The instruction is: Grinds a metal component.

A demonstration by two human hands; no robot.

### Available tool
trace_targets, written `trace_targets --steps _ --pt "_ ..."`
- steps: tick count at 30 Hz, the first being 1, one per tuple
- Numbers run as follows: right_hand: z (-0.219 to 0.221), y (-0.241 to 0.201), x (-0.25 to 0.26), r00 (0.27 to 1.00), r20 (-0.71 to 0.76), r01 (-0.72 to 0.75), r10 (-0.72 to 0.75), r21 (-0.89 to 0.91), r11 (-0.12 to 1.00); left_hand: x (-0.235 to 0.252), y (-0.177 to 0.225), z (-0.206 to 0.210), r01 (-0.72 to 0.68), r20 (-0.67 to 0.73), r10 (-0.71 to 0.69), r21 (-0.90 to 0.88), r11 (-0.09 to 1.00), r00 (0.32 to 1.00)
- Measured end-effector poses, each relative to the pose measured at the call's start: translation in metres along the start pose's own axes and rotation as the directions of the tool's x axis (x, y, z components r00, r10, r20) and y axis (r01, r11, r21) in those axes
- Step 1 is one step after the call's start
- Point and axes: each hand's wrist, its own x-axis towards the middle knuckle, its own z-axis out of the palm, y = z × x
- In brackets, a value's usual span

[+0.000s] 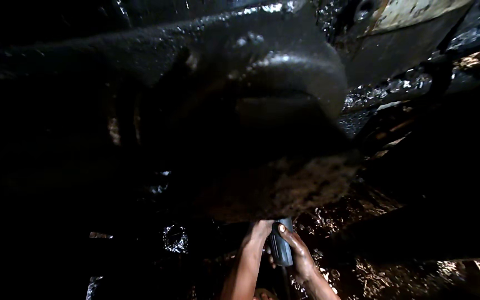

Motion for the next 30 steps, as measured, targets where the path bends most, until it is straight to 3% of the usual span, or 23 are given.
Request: trace_targets --steps 24,30 --pt "-0.001 -0.001 -0.001 1.000 -0.023 -0.008 0.008 0.018 1.000 -0.001 0.005 0.005 -0.005 -0.009 0.006 0.060 0.998 1.000" --pt "-0.005 0.001 0.003 1.000 -0.010 0.012 -0.011 0.051 0.999 0.014 -0.002 0.010 0.006 0.045 -0.006 0.015 1.000 0.999"
